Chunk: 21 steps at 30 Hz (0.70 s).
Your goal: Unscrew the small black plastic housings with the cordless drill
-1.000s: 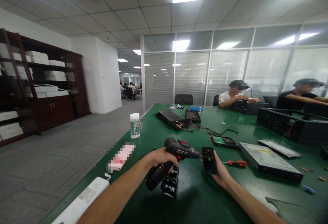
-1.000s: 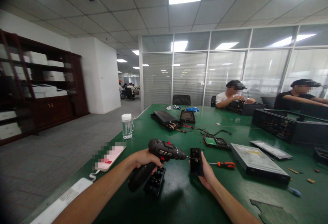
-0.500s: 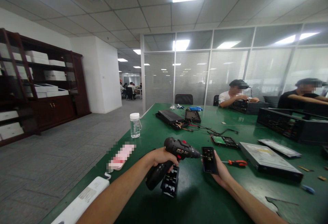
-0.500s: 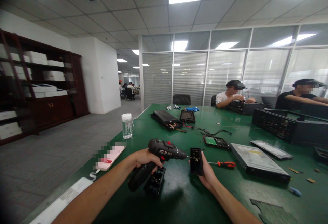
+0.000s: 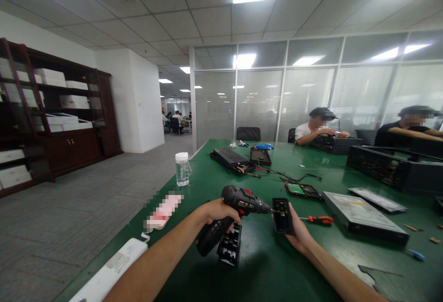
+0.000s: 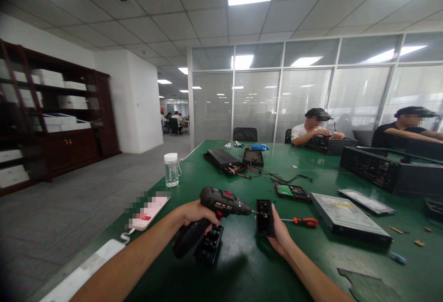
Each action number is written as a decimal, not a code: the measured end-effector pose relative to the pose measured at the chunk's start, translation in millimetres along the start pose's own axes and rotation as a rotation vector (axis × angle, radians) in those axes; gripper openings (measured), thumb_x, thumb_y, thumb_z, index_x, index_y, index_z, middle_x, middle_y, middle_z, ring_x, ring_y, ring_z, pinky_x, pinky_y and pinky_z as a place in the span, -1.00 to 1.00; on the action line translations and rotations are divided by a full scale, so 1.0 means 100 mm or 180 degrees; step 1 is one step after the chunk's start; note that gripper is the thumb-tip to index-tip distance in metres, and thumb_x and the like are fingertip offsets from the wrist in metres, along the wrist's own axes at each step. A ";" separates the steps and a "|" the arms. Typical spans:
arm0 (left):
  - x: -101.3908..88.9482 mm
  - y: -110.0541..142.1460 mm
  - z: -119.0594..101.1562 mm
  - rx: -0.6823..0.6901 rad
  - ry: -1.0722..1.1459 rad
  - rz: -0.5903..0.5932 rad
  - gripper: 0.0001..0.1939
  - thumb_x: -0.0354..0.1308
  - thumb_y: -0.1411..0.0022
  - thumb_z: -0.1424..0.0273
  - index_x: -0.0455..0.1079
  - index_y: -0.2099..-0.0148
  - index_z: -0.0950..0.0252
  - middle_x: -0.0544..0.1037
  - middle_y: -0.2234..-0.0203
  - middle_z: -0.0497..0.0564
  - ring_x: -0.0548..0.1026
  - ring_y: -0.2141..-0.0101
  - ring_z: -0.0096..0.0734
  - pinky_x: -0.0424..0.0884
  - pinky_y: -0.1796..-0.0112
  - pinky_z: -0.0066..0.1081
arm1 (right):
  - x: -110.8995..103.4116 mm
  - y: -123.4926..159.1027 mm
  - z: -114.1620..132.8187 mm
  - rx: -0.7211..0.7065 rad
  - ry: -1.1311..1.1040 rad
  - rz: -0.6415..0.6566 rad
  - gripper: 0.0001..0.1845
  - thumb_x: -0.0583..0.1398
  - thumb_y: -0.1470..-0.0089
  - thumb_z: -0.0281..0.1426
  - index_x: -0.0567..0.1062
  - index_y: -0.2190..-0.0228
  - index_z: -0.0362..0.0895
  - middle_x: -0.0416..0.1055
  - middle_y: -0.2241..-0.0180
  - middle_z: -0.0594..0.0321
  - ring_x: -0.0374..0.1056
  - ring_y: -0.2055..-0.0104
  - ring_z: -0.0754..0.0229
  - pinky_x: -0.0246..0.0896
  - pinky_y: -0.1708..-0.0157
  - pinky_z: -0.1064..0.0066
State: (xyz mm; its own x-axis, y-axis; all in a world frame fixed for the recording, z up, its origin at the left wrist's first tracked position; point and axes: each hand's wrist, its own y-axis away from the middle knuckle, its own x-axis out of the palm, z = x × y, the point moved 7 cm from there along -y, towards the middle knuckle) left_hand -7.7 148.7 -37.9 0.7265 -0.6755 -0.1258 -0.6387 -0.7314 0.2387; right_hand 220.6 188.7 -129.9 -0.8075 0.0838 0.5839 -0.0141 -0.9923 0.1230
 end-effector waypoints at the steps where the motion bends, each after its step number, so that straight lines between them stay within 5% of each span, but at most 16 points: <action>1: 0.00 0.00 0.00 0.0002 0.0003 -0.0004 -0.73 0.19 0.26 0.41 0.37 0.39 0.38 0.39 0.63 -0.05 0.33 0.66 -0.51 0.28 0.60 -0.45 | 0.00 0.00 0.00 -0.0009 0.0006 0.0006 -0.63 0.15 0.09 -0.11 0.44 0.38 -0.15 0.46 0.47 0.18 0.39 0.39 0.12 0.30 0.34 0.30; 21: 0.00 -0.01 0.02 -0.0015 0.0031 0.0012 -0.73 0.19 0.26 0.40 0.37 0.40 0.39 0.38 0.66 -0.05 0.33 0.67 -0.51 0.27 0.60 -0.46 | 0.00 0.01 0.00 0.0017 -0.0039 0.0022 -0.63 0.13 0.07 -0.11 0.44 0.35 -0.16 0.46 0.44 0.16 0.39 0.36 0.11 0.30 0.32 0.32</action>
State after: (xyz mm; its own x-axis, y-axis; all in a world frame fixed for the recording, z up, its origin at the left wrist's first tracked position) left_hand -7.9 149.6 -40.4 0.7265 -0.6774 -0.1155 -0.6404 -0.7283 0.2437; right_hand 220.2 188.1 -129.8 -0.8004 0.0782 0.5944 -0.0054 -0.9924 0.1233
